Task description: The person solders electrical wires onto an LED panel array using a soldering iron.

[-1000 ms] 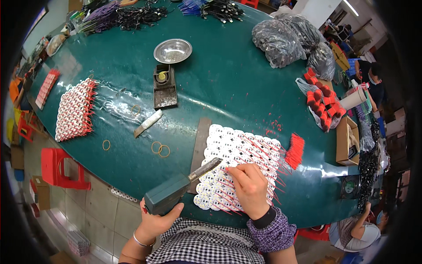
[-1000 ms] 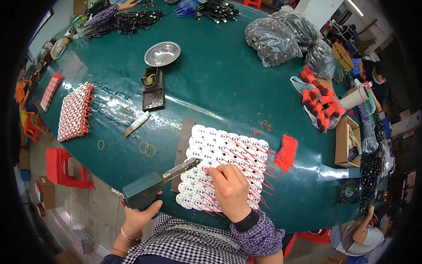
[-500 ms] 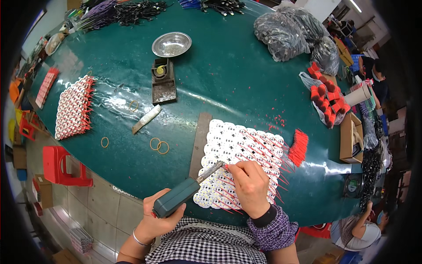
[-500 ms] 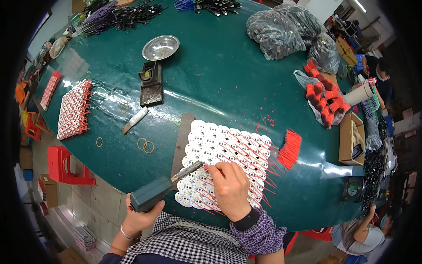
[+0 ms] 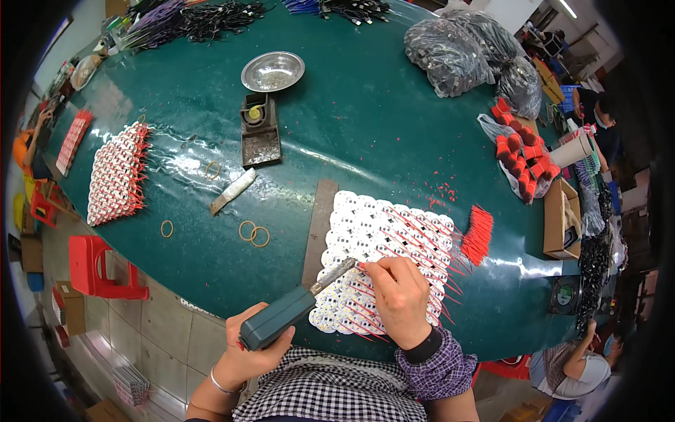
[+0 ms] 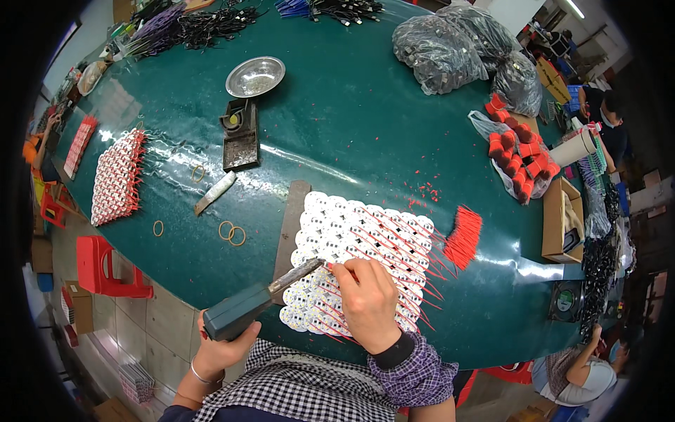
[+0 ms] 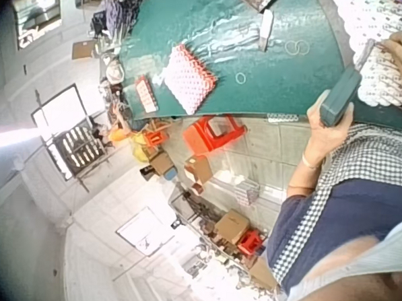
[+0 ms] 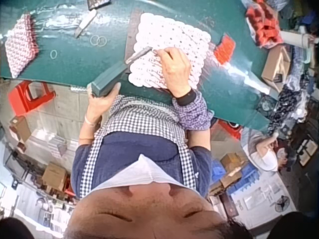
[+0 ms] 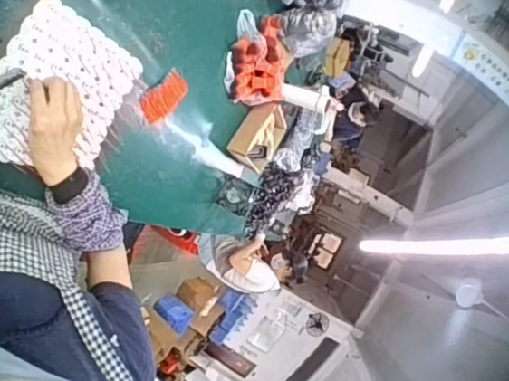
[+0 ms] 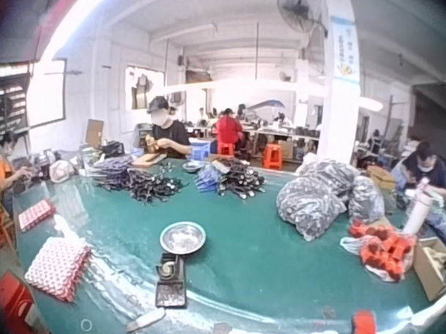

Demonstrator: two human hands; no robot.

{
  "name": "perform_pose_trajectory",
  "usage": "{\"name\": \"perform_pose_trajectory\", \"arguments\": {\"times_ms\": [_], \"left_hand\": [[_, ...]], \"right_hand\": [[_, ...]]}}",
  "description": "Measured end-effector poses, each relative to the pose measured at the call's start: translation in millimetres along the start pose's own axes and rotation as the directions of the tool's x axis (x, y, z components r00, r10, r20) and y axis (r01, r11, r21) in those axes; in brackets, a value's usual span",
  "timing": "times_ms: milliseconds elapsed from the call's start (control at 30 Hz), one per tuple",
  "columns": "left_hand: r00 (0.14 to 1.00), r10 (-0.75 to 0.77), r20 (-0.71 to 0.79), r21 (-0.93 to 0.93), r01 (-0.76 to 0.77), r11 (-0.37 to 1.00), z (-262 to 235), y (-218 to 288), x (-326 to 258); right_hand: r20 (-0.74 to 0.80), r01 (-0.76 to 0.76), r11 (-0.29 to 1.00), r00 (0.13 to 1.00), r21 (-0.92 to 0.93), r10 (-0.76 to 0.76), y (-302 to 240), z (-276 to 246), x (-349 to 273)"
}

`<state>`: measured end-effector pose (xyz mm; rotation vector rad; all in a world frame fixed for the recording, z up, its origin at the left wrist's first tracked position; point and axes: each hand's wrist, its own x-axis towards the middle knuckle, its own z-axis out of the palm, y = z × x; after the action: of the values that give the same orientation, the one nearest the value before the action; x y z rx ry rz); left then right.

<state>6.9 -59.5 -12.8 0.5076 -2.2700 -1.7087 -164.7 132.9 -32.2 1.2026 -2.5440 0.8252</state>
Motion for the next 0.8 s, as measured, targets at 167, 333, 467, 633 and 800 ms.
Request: {"name": "perform_pose_trajectory", "arguments": {"times_ms": [167,333,467,633,800], "left_hand": [[1.000,0.019,0.003,-0.005,-0.019,1.000,2.6,-0.6,1.9],[0.999,0.014,0.035,-0.004,-0.014,1.000,1.6,-7.0,1.7],[1.000,0.002,0.026,-0.024,-0.002,1.000,2.4,-7.7,1.6],[0.999,-0.018,0.034,-0.009,0.018,1.000,1.8,-3.6,2.5],[0.998,0.046,-0.031,-0.012,-0.047,0.999,3.2,0.1,3.7]], "right_hand": [[-0.027,-0.012,1.000,1.000,0.001,0.012,0.3,-1.4,0.1],[-0.024,-0.010,1.000,1.000,-0.003,0.010,-3.4,-1.2,1.0],[-0.015,-0.015,1.000,1.000,-0.003,0.015,-4.5,-1.7,1.8],[-0.010,0.010,1.000,1.000,-0.011,-0.010,2.0,2.3,-3.0],[-0.016,-0.016,1.000,1.000,-0.004,0.016,-2.7,-1.8,1.5]]}}
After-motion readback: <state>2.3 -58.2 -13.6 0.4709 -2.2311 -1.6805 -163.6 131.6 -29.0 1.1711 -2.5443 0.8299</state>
